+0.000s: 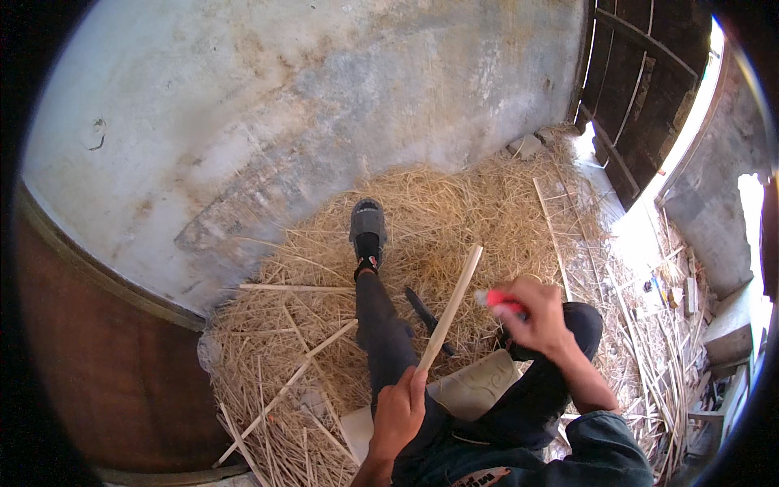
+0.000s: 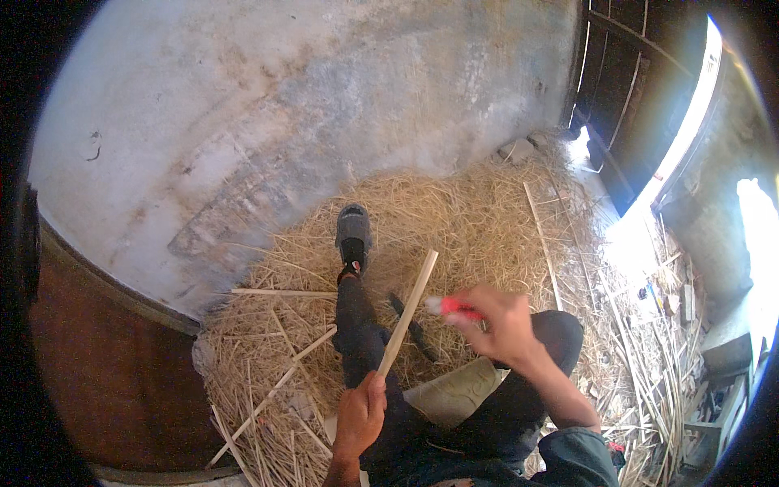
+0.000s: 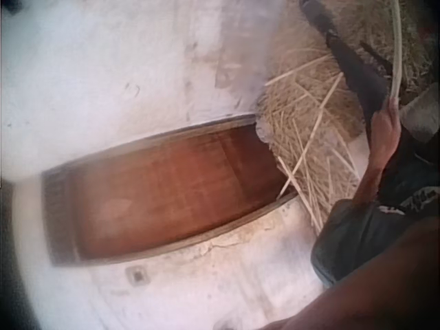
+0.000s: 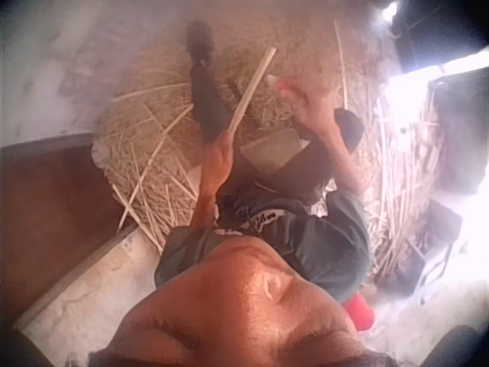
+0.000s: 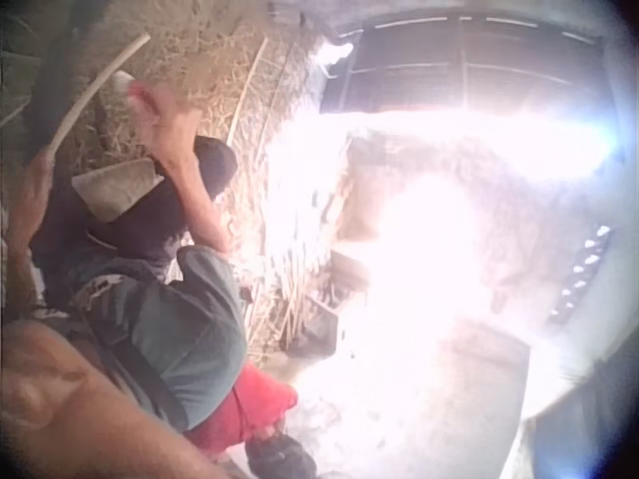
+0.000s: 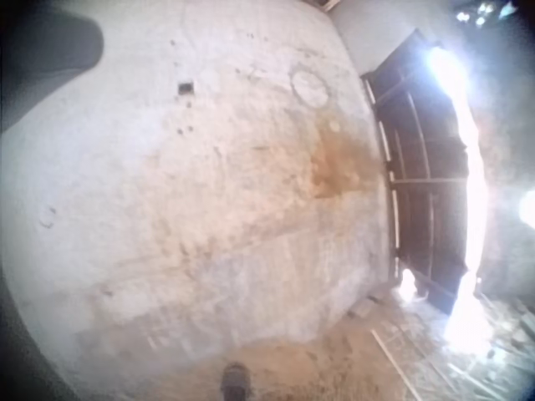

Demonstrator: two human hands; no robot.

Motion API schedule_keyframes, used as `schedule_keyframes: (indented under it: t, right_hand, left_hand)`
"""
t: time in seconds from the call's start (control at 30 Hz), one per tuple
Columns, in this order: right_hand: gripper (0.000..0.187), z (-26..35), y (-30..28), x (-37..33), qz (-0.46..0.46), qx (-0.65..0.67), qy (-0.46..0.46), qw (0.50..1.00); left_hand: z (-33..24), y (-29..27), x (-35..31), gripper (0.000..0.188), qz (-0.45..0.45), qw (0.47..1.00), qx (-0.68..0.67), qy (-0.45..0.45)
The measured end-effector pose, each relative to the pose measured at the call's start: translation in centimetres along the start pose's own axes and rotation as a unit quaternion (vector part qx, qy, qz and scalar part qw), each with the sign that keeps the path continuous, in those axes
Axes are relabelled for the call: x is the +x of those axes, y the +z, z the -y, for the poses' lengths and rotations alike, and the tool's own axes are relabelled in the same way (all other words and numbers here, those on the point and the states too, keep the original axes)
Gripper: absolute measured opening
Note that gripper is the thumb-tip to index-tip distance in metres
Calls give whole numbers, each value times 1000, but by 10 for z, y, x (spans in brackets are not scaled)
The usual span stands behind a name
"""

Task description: The person sits on a hay-covered floor and uses a red utility knife to shave the surface of a long, thin bamboo strip. They hold the strip with their left hand and scrape along its length with the knife in their right hand, repeating the motion to smooth the material.

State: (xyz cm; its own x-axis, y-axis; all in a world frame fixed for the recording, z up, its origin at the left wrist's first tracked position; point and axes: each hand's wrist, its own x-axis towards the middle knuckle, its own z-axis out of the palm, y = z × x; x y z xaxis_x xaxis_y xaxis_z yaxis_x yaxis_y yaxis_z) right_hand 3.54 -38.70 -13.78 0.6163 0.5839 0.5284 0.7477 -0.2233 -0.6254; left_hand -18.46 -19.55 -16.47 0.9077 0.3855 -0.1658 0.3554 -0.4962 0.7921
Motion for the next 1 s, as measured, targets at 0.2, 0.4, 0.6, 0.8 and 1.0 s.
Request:
schedule_keyframes:
  t: [0.2,0.4,0.6,0.8,1.0]
  right_hand:
    - [23,19,24,-11,24,-16,-34,999]
    - [24,21,23,-12,18,-37,-50,998]
    - [23,22,16,-9,16,-91,-56,994]
    - [20,-40,-34,38,-177,-118,150,966]
    - [23,-33,-38,31,-131,-26,152,979]
  left_hand:
    - [-15,6,5,45,-24,999,-7,35]
    - [-15,9,6,50,-24,999,-4,36]
    - [-10,10,3,52,-24,999,-5,37]
    - [-2,6,-32,52,61,997,-37,8]
    - [8,2,-9,47,32,999,-40,-3]
